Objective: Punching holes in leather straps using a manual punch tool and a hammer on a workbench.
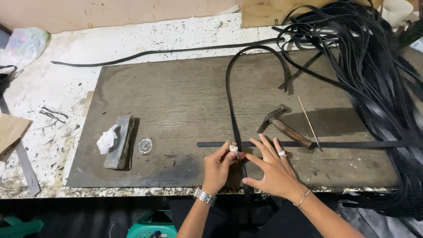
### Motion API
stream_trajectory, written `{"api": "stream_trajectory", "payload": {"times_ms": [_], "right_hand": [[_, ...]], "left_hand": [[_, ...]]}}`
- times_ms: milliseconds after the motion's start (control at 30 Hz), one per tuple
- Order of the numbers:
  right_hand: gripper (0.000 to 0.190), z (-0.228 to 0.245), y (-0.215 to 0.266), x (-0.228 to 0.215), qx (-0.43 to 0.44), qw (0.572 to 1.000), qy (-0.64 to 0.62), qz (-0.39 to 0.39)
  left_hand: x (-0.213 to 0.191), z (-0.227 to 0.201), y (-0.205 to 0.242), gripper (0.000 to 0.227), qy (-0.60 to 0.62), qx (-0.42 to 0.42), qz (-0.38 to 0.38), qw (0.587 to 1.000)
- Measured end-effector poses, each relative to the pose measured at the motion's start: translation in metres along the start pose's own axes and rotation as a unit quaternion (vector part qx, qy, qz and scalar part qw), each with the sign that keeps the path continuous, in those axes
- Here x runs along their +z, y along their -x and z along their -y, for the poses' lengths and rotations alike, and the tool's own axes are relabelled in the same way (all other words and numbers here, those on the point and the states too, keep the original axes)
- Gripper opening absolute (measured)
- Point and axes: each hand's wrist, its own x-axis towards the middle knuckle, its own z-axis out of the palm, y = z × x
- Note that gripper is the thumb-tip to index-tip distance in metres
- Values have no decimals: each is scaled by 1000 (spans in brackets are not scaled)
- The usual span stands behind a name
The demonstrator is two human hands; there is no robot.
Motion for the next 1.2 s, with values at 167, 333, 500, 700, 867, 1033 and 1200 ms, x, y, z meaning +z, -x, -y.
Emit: {"api": "stream_trajectory", "payload": {"times_ms": [167,333,500,700,867,1033,1200], "right_hand": [[66,-1,0,0,-20,999,-7,-27],[68,0,-1,-1,0,1000,-16,-8],[67,1,-2,-3,7,1000,-25,-2],[67,2,-2,-3,3,1000,-22,-2],[68,2,-2,-4,11,1000,-24,8],[69,2,-2,-4,7,1000,-23,5],[67,3,-2,-5,7,1000,-18,2]], "left_hand": [[1,5,1,45,-26,12,-3,1000],[1,1,0,44,-32,17,3,999],[2,7,1,42,-48,24,2,999],[4,15,2,40,-65,26,-7,997],[4,11,2,32,-20,41,-5,999],[4,7,1,30,-7,42,2,999],[4,6,1,28,-8,61,4,998]]}}
